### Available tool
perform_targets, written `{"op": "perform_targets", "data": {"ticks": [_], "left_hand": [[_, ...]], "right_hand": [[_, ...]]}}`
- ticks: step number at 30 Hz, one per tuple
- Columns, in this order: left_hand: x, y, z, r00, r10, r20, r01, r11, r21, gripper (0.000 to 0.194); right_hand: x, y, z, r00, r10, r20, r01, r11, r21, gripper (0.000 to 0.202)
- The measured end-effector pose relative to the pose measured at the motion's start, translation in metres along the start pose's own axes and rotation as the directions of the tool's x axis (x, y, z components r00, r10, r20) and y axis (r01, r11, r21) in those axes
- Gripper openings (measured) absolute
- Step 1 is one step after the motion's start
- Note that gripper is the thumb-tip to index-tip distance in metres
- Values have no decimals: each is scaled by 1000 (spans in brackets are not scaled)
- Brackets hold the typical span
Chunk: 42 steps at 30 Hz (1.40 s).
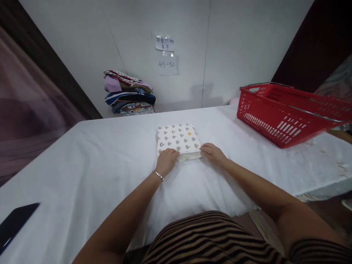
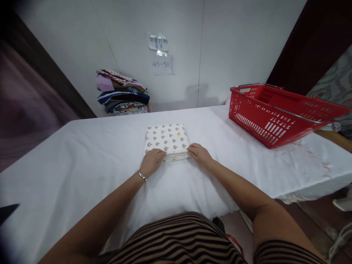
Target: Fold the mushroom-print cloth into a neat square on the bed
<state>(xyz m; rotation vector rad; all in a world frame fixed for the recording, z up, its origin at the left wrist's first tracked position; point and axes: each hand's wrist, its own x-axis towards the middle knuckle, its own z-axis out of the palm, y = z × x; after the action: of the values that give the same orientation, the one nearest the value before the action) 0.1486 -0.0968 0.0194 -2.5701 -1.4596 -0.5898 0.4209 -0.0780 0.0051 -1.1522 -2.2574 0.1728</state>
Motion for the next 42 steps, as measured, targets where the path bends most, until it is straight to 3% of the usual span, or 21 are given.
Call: {"op": "perform_targets", "data": {"ticks": [5,9,16,18,19,21,23,25,27,32,36,42], "left_hand": [[1,-1,-2,999,-18,30,18,1000,-22,22],[1,0,-1,999,-19,29,19,1000,-8,22],[-3,4,0,1000,-21,16,20,999,32,21],[-5,5,0,1000,-11,12,10,999,34,21],[-5,5,-1,1000,-4,10,4,999,31,21],[-6,5,-2,1000,10,11,-11,1000,25,19],[-7,5,-2,1000,22,11,-22,999,24,19],[-7,4,-2,1000,28,15,-28,999,32,19],[-7,3,-2,999,35,22,-36,998,42,20],[-6,3,-2,998,48,40,-51,996,67,21],[-6,4,-1,999,36,37,-39,996,82,19],[-8,6,1,999,35,23,-37,995,89,19]], "right_hand": [[5,-10,-1,988,-132,-75,132,991,-6,25],[10,-10,4,986,-162,-39,162,987,-4,23],[11,0,9,1000,-13,-4,13,990,143,20],[14,6,3,993,114,-25,-104,965,242,19],[16,9,-1,974,222,-42,-201,935,292,19],[19,14,-10,886,464,-8,-425,816,391,19],[22,17,-16,769,618,163,-612,638,468,18],[25,16,-18,673,643,364,-726,483,490,22],[29,13,-17,623,622,475,-774,402,489,28],[46,4,-13,591,548,592,-807,403,432,38],[54,3,-8,620,584,524,-784,459,418,27],[42,8,6,633,614,471,-773,467,430,20]]}}
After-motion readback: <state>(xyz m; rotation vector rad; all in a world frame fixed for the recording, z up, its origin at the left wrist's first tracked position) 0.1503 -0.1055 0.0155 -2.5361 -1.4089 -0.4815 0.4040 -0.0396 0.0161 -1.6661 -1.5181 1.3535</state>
